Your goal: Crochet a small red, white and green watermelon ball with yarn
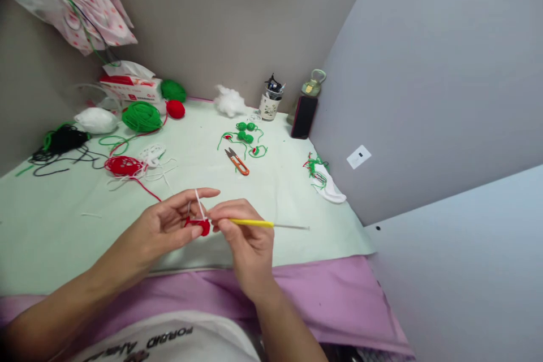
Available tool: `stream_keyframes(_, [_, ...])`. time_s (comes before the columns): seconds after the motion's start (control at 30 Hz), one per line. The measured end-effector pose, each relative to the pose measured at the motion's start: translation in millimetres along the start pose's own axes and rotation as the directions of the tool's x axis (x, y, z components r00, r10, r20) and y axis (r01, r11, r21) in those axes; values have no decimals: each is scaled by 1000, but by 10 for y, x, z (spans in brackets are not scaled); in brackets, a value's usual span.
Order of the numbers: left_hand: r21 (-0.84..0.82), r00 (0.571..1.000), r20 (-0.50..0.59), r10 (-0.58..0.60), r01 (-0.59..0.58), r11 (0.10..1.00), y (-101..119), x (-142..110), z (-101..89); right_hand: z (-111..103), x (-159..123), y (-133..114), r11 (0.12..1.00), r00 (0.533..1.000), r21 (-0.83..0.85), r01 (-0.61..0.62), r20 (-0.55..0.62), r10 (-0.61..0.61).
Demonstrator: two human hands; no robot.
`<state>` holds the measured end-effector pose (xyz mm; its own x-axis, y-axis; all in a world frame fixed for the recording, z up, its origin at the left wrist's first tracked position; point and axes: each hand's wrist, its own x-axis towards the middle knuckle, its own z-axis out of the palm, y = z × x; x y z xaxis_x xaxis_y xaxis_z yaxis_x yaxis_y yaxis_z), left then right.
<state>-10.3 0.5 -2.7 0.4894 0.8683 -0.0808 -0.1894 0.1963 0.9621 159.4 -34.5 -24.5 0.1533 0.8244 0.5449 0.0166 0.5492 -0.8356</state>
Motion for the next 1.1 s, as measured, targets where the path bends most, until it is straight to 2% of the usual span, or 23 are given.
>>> stream_keyframes(0.1, [-36,1000,0,2,-2,999,-53,12,13,51,-11,-3,995,998,-77,70,-5,-70])
stream_keyframes(0.23, [-91,997,-72,-4,-3,996,-51,11,52,77,-28,-1,992,996,-98,76,-46,-81])
stream_keyframes(0.3, [-145,996,-92,-1,-12,989,-51,9,82,75,-63,21,973,993,-202,110,-29,-118])
stream_keyframes(0.33, [-174,995,-97,-5,-12,985,-54,8,97,75,-87,38,945,986,-288,158,-2,-165])
stream_keyframes(0.4, [-245,995,-87,-50,28,969,-65,6,120,75,-132,77,834,950,-460,305,84,-301])
stream_keyframes(0.47, [-329,990,-39,-133,113,937,-71,9,124,74,-152,101,750,911,-524,403,148,-385])
stream_keyframes(0.53, [-396,980,22,-196,188,899,-63,18,103,63,-133,95,823,933,-442,356,115,-342])
stream_keyframes(0.63, [-435,975,50,-216,216,874,-32,35,35,16,-62,46,966,984,-200,161,-40,-172])
stream_keyframes(0.7, [-417,978,40,-204,201,886,-16,37,-9,-18,-23,18,999,993,-30,39,-112,-42])
stream_keyframes(0.8, [-344,984,21,-175,171,923,-19,21,-27,-30,-1,12,979,991,172,-106,-65,118])
stream_keyframes(0.87, [-292,989,19,-149,148,945,-36,10,-6,-8,-5,25,979,993,172,-109,-18,114])
stream_keyframes(0.97, [-242,995,19,-101,102,965,-65,12,29,33,-13,45,995,999,86,-53,-5,53])
stream_keyframes(1.1, [-206,996,-12,-85,81,975,-82,26,31,33,-14,55,988,996,128,-87,-1,88])
